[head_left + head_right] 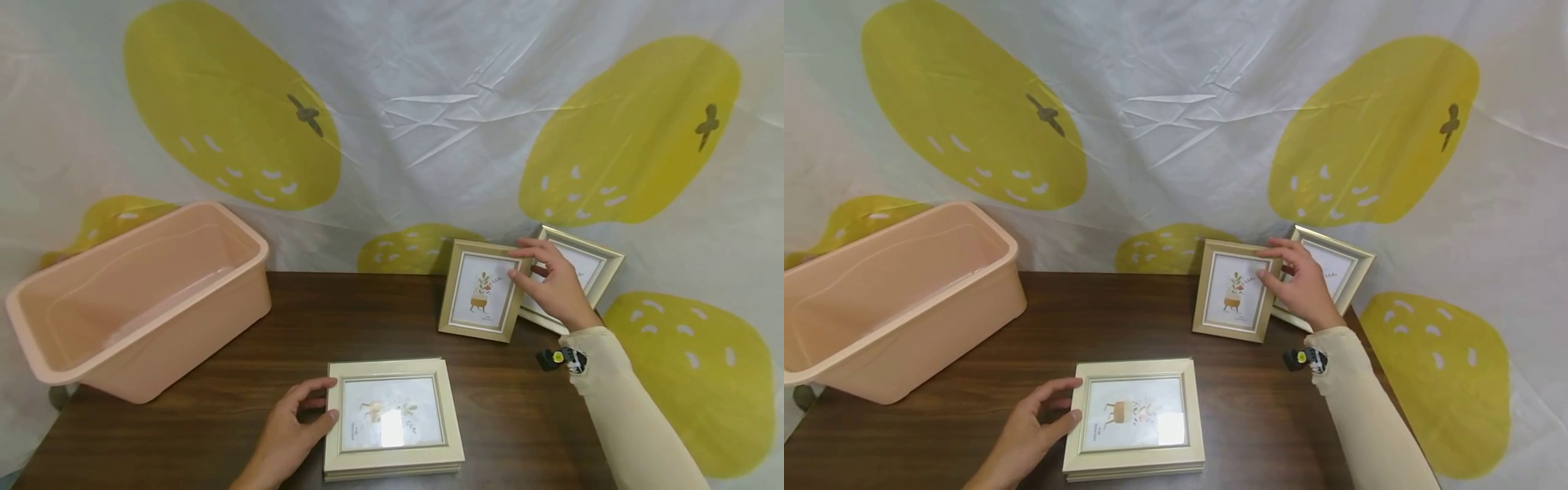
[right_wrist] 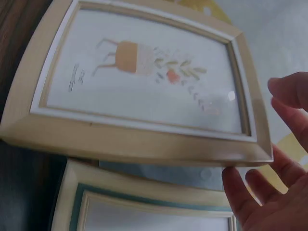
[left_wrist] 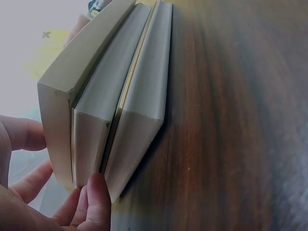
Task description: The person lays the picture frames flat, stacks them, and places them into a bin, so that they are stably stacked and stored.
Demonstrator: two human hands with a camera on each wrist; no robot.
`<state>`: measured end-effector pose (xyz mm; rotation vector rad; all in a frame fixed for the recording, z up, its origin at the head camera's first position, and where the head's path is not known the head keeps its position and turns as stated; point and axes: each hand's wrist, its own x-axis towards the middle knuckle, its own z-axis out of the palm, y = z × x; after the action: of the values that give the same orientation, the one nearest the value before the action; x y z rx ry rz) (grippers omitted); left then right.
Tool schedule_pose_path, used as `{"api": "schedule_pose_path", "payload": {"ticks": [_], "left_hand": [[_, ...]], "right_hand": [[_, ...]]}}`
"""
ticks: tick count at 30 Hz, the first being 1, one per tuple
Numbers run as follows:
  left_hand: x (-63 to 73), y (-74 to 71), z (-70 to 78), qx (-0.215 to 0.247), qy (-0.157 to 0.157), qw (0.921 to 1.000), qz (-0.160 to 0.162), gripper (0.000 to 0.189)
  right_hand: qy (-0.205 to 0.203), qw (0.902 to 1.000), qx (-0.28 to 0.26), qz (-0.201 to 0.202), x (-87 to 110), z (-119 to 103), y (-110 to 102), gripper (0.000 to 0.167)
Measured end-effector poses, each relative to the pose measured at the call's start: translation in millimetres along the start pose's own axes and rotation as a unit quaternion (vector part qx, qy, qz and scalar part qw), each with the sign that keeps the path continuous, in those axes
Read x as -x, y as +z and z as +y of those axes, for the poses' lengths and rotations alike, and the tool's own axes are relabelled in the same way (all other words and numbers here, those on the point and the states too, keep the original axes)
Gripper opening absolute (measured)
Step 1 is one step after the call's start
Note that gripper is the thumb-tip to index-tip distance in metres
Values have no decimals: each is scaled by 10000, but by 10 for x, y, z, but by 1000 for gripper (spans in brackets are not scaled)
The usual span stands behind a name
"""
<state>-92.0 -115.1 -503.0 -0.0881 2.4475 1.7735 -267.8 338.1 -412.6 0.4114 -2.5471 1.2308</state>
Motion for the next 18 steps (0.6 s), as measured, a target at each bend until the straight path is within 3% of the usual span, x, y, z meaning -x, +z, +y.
{"api": "schedule_pose_path", "payload": {"ticks": [9, 18], "left_hand": [[-14, 2, 5, 40, -6, 10000, -20, 40], [-17, 6, -1, 29, -10, 10000, 1, 41]], "right_hand": [[-336, 9966, 689, -294, 7, 70, -22, 31], [-545, 9930, 946, -456, 93, 90, -28, 29]]}}
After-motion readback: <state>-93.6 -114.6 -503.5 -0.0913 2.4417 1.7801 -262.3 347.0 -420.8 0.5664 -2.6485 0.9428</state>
